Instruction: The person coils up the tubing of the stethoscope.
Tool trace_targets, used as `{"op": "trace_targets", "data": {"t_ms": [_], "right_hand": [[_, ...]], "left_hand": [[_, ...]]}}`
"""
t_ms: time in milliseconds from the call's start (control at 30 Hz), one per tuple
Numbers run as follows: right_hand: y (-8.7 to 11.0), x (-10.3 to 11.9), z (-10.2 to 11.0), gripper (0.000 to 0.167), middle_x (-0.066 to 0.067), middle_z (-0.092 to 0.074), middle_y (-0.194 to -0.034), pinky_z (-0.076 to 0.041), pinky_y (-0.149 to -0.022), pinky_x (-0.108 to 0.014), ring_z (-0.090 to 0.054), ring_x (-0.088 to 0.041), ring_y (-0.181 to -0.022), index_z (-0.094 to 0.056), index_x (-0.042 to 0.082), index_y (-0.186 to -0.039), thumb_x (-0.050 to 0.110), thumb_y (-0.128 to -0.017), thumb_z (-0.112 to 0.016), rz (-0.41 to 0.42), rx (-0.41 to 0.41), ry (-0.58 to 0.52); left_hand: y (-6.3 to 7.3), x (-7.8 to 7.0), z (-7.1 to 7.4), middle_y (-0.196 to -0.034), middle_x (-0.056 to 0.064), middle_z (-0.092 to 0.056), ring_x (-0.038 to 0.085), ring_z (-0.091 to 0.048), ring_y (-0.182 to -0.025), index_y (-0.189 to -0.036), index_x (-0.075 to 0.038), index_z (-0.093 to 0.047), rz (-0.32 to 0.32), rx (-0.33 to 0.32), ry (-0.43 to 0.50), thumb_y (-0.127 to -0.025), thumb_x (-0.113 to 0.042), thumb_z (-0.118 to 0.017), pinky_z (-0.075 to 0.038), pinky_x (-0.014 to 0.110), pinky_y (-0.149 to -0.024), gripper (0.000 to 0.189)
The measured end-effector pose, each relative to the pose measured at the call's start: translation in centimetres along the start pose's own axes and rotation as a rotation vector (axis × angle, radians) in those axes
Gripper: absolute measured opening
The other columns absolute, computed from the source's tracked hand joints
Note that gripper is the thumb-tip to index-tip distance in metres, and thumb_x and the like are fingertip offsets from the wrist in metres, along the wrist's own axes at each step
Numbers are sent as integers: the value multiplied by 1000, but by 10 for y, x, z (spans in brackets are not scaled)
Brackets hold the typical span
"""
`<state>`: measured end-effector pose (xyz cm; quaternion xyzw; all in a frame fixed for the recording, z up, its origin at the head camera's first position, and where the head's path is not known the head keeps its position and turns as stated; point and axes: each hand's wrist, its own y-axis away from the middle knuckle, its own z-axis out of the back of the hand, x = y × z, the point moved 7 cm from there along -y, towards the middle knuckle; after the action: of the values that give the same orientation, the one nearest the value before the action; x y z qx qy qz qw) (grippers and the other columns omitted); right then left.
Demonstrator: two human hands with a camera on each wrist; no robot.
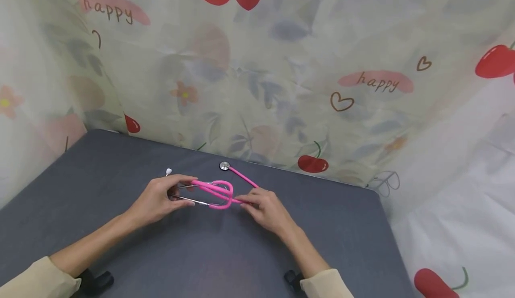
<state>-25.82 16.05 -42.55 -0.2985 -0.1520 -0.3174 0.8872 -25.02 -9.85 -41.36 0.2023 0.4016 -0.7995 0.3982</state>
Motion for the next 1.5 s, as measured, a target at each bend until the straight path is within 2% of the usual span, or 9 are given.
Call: {"op": "trace_targets", "data": {"t_ms": [200,500,700,833,1067,1200,1267,1367,1500], "right_hand": [[-2,15,-7,22,12,-64,-84,-43,-60,-18,-51,-2,-69,-79,16,-108,10,-87,-77,29,53,-21],[-9,33,-5,20,12,-63,-82,-43,-59,-19,-50,-3,-67,-78,16,-107,12,-88,-77,58,68,-66],[-14,43,-4,20,12,-62,-81,-43,-60,-18,-52,-2,-69,-79,16,-105,10,-86,-78,93,86,-85],[-17,46,-1,21,11,-62,-82,-43,-60,-18,-52,-2,-71,-79,15,-104,8,-84,-79,124,69,-71],[-21,52,-1,17,9,-66,-84,-46,-63,-23,-55,-5,-73,-79,14,-101,9,-85,-79,172,72,-75],[-28,55,2,19,8,-68,-85,-48,-60,-28,-57,-3,-74,-78,13,-100,6,-82,-80,187,61,-105],[-32,56,4,20,7,-67,-88,-49,-61,-29,-58,-4,-77,-78,13,-99,6,-81,-81,192,45,-112],[-35,55,6,18,3,-67,-99,-51,-70,-28,-61,-10,-88,-79,14,-98,8,-80,-82,193,18,-107],[-37,54,4,17,-1,-71,-106,-53,-76,-28,-66,-13,-96,-80,12,-99,7,-82,-81,192,10,-179]], "left_hand": [[-2,3,-1,-92,-6,-72,1,-51,-62,-122,-21,-67,17,-18,-158,-70,-28,-92,-44,22,-55,58],[-8,5,-2,-85,-8,-70,1,-50,-60,-124,-17,-65,1,-26,-291,-68,-31,-93,-42,24,-55,64],[-9,4,-7,-88,-5,-72,4,-53,-62,-125,-15,-65,-19,13,-317,-68,-30,-93,-44,25,-56,65],[-8,4,-13,-86,-8,-71,4,-58,-66,-122,-15,-66,-45,48,-347,-66,-33,-93,-48,27,-61,65],[-4,2,-29,-79,-11,-67,1,-57,-66,-121,-18,-67,-84,185,-449,-68,-44,-89,-48,28,-59,63],[-3,0,-36,-80,-10,-68,1,-59,-67,-119,-19,-68,-107,246,-444,-69,-47,-88,-49,28,-59,60],[-3,-1,-37,-82,-10,-69,2,-60,-68,-118,-19,-69,-118,259,-428,-70,-47,-88,-49,28,-60,59],[-3,-2,-39,-84,-10,-69,2,-61,-70,-117,-19,-69,-130,269,-414,-70,-47,-87,-50,28,-60,58],[-3,-3,-39,-88,-8,-71,3,-64,-74,-118,-18,-69,-141,271,-411,-71,-47,-87,-52,29,-62,58]]}}
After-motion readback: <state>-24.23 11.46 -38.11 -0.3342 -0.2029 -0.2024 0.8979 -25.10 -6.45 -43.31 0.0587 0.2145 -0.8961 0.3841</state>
